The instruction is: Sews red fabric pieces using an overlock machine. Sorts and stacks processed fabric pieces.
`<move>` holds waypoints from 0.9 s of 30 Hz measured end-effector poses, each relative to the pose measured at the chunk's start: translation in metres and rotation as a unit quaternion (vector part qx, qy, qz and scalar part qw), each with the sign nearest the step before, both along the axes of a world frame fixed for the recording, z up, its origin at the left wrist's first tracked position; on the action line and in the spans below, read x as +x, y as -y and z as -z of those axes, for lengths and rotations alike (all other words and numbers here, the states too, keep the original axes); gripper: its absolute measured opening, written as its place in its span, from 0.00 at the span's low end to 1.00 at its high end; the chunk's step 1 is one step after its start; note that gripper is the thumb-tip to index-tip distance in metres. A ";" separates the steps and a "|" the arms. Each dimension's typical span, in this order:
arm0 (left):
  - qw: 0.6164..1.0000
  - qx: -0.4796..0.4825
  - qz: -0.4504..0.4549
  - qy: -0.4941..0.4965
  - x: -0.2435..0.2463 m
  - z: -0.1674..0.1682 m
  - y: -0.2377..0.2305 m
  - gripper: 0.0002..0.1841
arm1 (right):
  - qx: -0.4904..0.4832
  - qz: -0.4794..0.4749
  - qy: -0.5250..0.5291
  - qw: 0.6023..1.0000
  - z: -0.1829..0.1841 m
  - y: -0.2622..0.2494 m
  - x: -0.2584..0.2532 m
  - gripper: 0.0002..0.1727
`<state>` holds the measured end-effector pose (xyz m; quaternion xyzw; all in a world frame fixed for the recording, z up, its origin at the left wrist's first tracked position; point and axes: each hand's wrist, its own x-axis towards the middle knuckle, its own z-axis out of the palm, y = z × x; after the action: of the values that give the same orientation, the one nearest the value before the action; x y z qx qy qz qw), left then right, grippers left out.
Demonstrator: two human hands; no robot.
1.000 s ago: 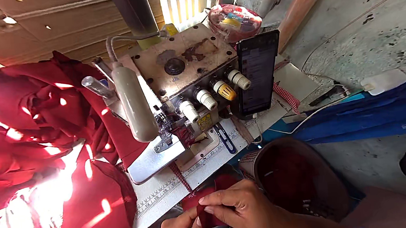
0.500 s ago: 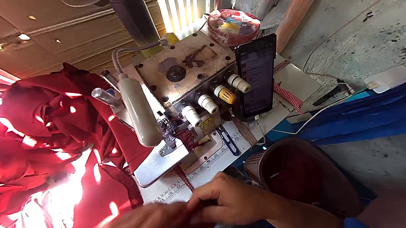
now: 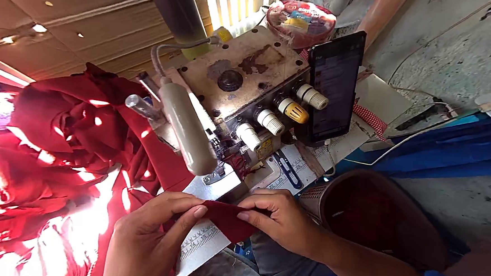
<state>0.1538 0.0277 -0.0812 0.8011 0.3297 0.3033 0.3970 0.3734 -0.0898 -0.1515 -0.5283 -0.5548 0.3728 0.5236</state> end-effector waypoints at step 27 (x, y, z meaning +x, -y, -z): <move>0.998 -0.001 -0.030 -0.046 0.018 -0.010 0.015 0.09 | -0.021 0.027 -0.074 0.997 0.003 0.009 0.007 0.05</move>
<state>0.1715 0.0126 -0.0712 0.8035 0.3720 0.2771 0.3732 0.3799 -0.0987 -0.1541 -0.5253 -0.4920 0.4081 0.5616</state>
